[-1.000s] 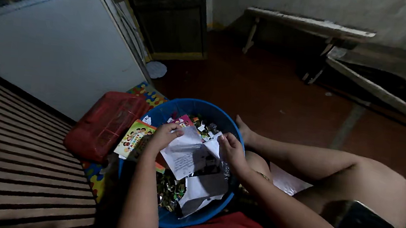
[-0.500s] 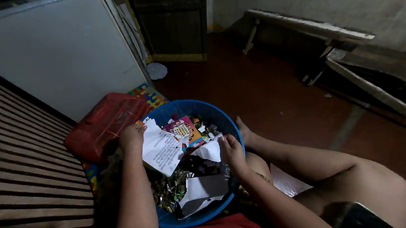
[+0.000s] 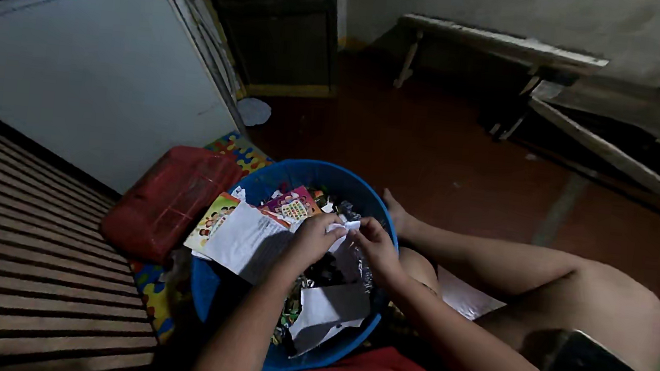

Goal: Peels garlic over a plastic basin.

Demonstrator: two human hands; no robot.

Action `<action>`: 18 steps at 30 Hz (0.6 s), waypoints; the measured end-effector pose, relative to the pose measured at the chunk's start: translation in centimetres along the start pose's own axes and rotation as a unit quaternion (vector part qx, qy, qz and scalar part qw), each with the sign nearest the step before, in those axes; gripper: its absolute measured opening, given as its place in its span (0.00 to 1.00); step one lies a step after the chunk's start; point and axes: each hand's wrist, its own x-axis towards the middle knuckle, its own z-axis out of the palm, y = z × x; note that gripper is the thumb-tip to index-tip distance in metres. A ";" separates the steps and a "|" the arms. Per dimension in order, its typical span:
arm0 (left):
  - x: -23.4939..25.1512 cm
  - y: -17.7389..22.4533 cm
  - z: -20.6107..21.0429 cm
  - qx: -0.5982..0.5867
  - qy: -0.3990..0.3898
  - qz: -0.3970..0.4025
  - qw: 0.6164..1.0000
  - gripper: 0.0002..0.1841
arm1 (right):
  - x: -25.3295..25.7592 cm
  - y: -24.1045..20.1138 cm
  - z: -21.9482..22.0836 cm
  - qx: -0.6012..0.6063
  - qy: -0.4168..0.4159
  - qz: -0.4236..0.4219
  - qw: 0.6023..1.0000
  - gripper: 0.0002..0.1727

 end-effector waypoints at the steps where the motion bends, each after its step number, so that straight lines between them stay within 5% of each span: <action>1: 0.0 0.0 0.1 0.000 -0.003 0.002 1.000 0.18 | 0.0 -0.1 0.0 -0.001 -0.005 0.000 1.000 0.11; 9: 0.0 -0.2 0.2 -0.028 0.017 -0.005 0.999 0.19 | -0.1 0.2 -0.2 -0.010 -0.010 -0.038 0.999 0.08; 18: 0.9 -2.4 0.0 -0.160 0.137 -0.066 0.975 0.16 | -0.9 -0.2 0.1 -0.092 -0.044 -0.130 0.986 0.07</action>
